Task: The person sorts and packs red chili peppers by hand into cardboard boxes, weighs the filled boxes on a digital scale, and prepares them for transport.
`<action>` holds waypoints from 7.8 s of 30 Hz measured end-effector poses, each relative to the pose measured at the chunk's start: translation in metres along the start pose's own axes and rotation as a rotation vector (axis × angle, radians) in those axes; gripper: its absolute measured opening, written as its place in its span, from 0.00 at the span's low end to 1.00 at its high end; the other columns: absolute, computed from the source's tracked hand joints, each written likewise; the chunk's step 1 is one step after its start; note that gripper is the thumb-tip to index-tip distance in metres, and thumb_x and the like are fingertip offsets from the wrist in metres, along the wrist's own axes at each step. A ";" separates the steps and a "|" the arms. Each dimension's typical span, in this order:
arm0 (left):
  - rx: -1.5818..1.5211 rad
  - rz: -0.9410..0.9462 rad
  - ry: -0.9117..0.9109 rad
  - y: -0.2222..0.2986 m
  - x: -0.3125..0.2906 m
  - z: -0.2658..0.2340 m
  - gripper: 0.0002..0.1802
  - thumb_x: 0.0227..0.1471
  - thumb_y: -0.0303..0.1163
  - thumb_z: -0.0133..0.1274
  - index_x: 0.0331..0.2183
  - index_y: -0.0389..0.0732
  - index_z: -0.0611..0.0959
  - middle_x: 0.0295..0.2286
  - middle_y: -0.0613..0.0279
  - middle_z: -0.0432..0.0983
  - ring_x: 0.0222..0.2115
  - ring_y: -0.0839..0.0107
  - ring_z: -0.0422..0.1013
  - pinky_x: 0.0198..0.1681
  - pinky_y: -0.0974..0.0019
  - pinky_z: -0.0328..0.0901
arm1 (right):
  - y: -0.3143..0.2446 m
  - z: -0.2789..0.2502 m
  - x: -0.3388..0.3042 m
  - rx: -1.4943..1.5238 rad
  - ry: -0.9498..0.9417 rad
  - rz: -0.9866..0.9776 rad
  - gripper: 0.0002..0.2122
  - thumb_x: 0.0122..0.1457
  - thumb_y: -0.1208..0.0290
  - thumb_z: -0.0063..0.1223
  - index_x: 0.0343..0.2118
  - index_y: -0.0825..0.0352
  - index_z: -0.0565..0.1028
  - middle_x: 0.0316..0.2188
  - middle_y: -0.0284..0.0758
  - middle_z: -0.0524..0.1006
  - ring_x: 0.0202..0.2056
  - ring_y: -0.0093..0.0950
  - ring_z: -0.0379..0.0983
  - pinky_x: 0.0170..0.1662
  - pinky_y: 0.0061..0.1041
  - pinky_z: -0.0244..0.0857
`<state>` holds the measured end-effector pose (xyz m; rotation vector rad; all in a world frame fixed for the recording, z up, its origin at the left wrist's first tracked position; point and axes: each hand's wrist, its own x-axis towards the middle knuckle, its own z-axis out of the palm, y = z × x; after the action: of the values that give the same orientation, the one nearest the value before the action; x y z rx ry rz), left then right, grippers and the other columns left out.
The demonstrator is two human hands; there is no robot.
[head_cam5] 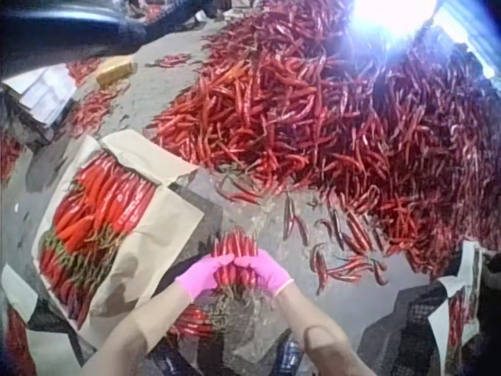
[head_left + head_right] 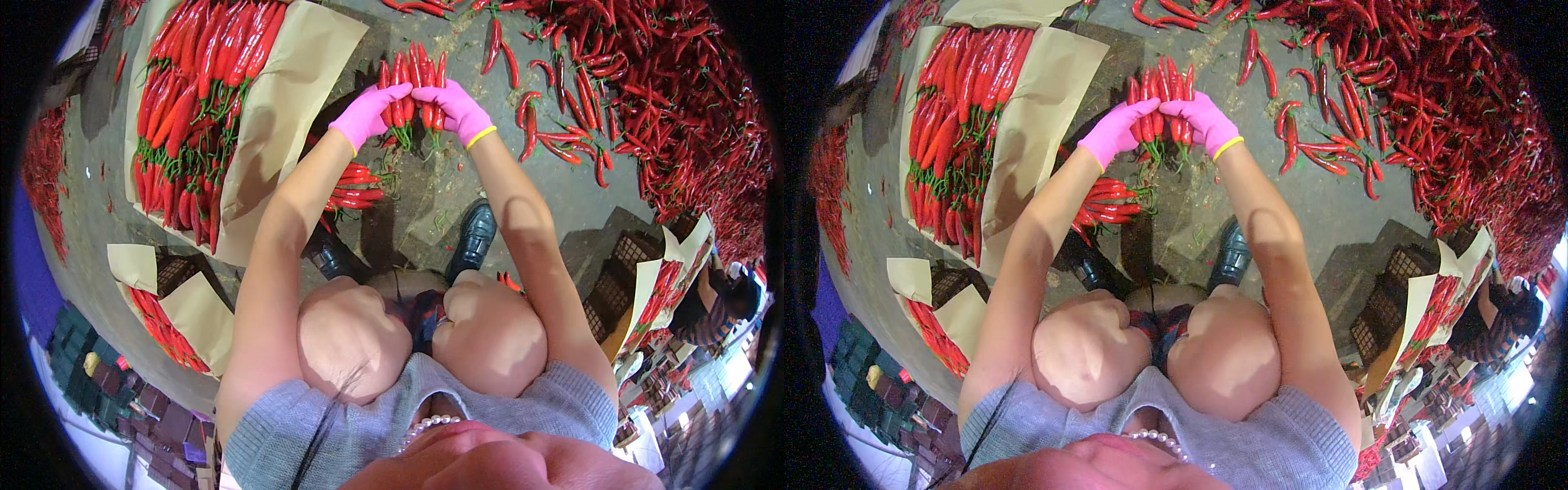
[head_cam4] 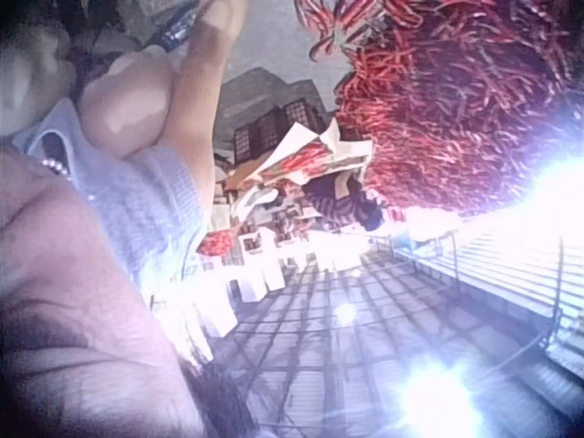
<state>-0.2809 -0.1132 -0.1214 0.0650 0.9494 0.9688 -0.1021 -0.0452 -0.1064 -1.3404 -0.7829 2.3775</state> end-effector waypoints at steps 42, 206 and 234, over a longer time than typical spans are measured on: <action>1.141 0.309 0.100 0.214 -0.302 0.043 0.37 0.54 0.47 0.59 0.56 0.31 0.70 0.45 0.56 0.76 0.47 0.71 0.70 0.56 0.68 0.61 | -0.010 0.302 -0.106 0.591 -0.514 -0.213 0.17 0.61 0.77 0.52 0.53 0.65 0.68 0.49 0.37 0.74 0.49 0.34 0.74 0.53 0.36 0.69; 1.574 1.046 1.267 -0.006 -0.367 -0.079 0.24 0.48 0.37 0.55 0.48 0.40 0.79 0.51 0.57 0.71 0.57 0.54 0.60 0.61 0.42 0.48 | 0.018 0.334 -0.055 -1.528 -0.508 -1.629 0.14 0.46 0.67 0.61 0.38 0.55 0.74 0.31 0.29 0.68 0.37 0.32 0.66 0.41 0.36 0.57; 1.341 1.183 0.689 0.058 -0.283 -0.009 0.26 0.64 0.38 0.42 0.59 0.35 0.63 0.54 0.46 0.64 0.53 0.56 0.65 0.58 0.56 0.60 | 0.026 0.084 -0.224 -1.433 -0.073 -0.790 0.14 0.52 0.59 0.52 0.36 0.62 0.79 0.36 0.39 0.79 0.44 0.40 0.73 0.46 0.42 0.66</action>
<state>-0.3864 -0.2861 0.0846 1.6585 2.1688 1.2239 -0.0576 -0.2050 0.0683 -0.8694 -2.6343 1.0515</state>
